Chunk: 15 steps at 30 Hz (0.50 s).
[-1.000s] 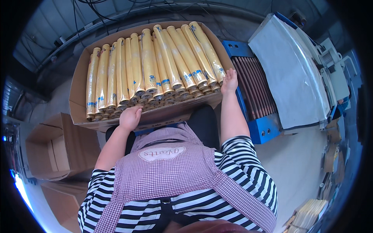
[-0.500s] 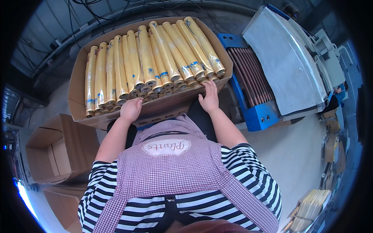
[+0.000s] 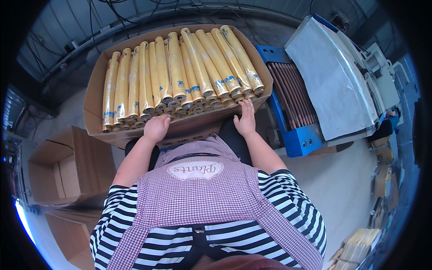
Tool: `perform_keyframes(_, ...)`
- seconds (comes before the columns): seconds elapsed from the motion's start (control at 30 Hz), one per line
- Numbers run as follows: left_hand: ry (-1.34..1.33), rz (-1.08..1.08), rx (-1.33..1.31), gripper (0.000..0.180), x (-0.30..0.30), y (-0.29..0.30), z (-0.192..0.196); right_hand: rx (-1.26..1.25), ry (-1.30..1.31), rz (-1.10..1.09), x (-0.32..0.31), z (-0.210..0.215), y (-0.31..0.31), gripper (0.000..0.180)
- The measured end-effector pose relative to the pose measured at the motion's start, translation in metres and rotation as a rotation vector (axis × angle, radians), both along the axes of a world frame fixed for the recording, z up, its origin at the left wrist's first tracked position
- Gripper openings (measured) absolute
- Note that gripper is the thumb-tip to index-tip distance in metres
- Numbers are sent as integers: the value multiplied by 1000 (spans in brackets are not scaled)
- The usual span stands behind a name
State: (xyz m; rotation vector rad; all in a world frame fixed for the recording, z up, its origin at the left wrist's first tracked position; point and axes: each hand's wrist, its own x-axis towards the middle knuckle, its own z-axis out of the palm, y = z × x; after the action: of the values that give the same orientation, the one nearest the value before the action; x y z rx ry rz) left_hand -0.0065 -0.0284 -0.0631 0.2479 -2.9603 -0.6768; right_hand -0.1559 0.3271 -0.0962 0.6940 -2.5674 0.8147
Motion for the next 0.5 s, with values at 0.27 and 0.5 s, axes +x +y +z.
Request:
perform_keyframes(0.27,-11,4,-12,33,-2,2,6,3,-11,8,1,0,3,64)
perform_keyframes(0.5,-3,4,-8,33,-4,2,5,-1,-5,-12,1,-3,1,65)
